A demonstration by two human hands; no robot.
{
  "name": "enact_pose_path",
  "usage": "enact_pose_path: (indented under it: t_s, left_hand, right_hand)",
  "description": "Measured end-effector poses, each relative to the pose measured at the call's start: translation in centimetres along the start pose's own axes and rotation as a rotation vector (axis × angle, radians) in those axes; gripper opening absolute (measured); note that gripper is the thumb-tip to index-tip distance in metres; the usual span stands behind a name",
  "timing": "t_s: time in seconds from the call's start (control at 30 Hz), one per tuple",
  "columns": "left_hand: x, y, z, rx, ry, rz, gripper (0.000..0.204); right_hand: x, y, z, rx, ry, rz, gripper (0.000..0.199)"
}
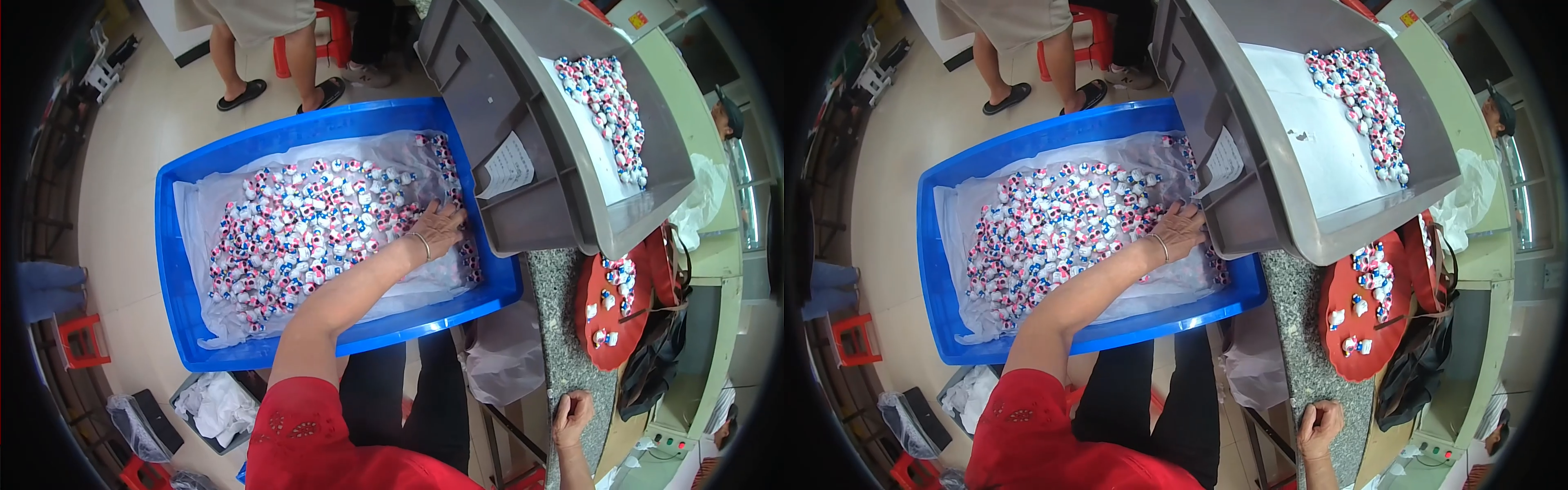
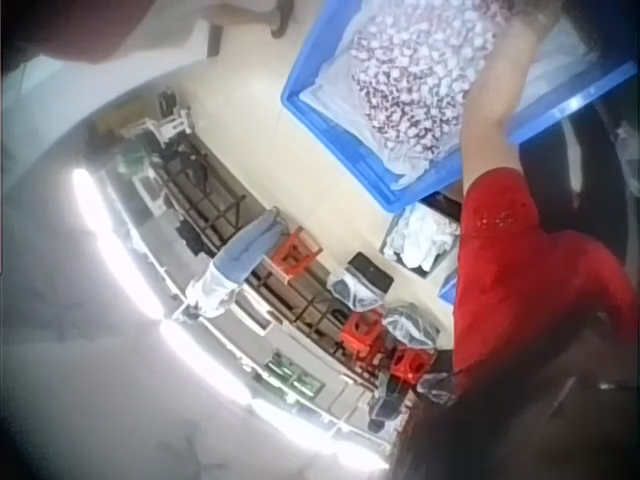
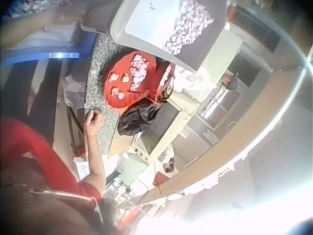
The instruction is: Sorting and organizing small colorful plastic toy components from a large blue bin on a factory workbench.
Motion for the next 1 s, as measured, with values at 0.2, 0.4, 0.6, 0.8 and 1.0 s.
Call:
enact_pose_path:
  t_s: [0.2,0.4,0.6,0.8,1.0]
  left_hand:
    - [0.1,0.4,-1.7,-0.042,0.076,0.006,0.024]
    - [0.6,0.9,-2.8,-0.042,0.109,0.007,0.026]
    - [1.0,1.4,-6.1,0.001,0.195,0.069,0.017]
    - [-0.3,2.3,-3.7,-0.005,0.137,0.136,0.019]
    - [-1.8,1.3,-6.0,-0.018,0.283,-0.014,0.019]
  right_hand:
    - [0.6,0.0,-0.9,0.004,0.007,-0.005,0.010]
    - [1.3,0.1,-1.5,0.014,-0.022,-0.020,0.011]
    - [0.5,-0.9,-1.7,0.001,0.017,-0.023,0.010]
    - [2.8,-0.3,-1.0,0.060,-0.035,-0.007,0.011]
    - [-0.7,-0.9,-0.7,0.050,0.048,-0.028,0.008]
Point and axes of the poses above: each hand's wrist, its own x-axis towards the middle knuckle, its own y-axis out of the palm, z = x × y, the point moved 10 cm from there along x, towards the middle knuckle, and after that the axes turned 6 degrees about -x, right-handed, at the moved point
